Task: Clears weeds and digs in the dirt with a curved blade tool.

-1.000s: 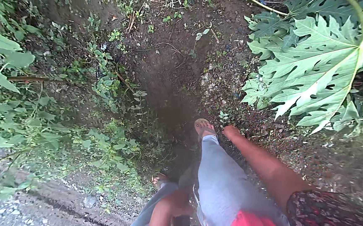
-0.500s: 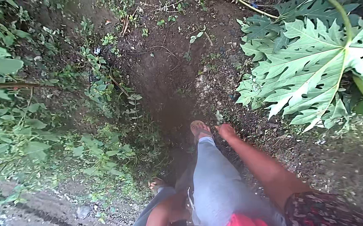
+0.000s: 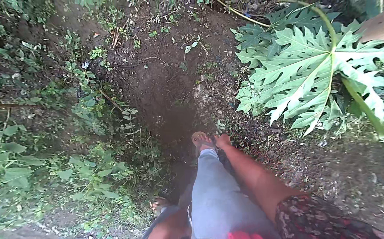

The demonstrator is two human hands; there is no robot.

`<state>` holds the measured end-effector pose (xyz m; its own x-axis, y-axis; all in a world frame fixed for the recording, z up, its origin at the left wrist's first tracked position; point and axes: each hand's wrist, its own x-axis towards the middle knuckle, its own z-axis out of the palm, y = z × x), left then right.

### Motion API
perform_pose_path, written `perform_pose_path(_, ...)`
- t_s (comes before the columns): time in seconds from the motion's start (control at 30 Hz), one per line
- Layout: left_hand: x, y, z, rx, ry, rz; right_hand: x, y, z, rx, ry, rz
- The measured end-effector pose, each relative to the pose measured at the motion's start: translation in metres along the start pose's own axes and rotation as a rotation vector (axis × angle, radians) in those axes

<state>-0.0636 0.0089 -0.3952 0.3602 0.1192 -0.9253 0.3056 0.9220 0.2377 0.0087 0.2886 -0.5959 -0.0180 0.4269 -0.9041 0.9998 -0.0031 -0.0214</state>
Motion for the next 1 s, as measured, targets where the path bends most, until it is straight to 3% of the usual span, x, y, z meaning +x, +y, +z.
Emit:
perform_pose_path(0.13, -0.007, 0.012, -0.002, 0.061, -0.026, -0.052, -0.006, 0.014, -0.003, -0.097, -0.001, -0.091)
perform_pose_path(0.23, 0.021, -0.017, 0.009, -0.010, 0.022, 0.038, -0.014, 0.033, -0.036, -0.295, 0.013, -0.203)
perform_pose_path(0.33, 0.027, -0.018, 0.010, -0.007, 0.053, 0.042, -0.022, 0.057, -0.085, -0.357, 0.131, -0.172)
perform_pose_path(0.43, 0.016, -0.002, 0.007, 0.003, 0.059, 0.006, -0.022, 0.077, -0.114, -0.536, 0.139, -0.072)
perform_pose_path(0.6, 0.009, 0.008, 0.004, -0.031, 0.053, -0.010, -0.015, 0.089, -0.096, -0.542, -0.021, 0.033)
perform_pose_path(0.77, 0.023, -0.004, 0.000, -0.061, 0.065, -0.050, 0.011, 0.106, -0.056, -0.500, -0.014, 0.096)
perform_pose_path(0.87, 0.008, 0.008, -0.003, -0.061, 0.015, 0.003, 0.044, 0.125, -0.038, -0.484, -0.046, 0.091)
perform_pose_path(1.0, 0.004, 0.011, -0.005, -0.046, 0.002, 0.003, 0.006, 0.111, -0.046, -0.372, -0.127, 0.096)
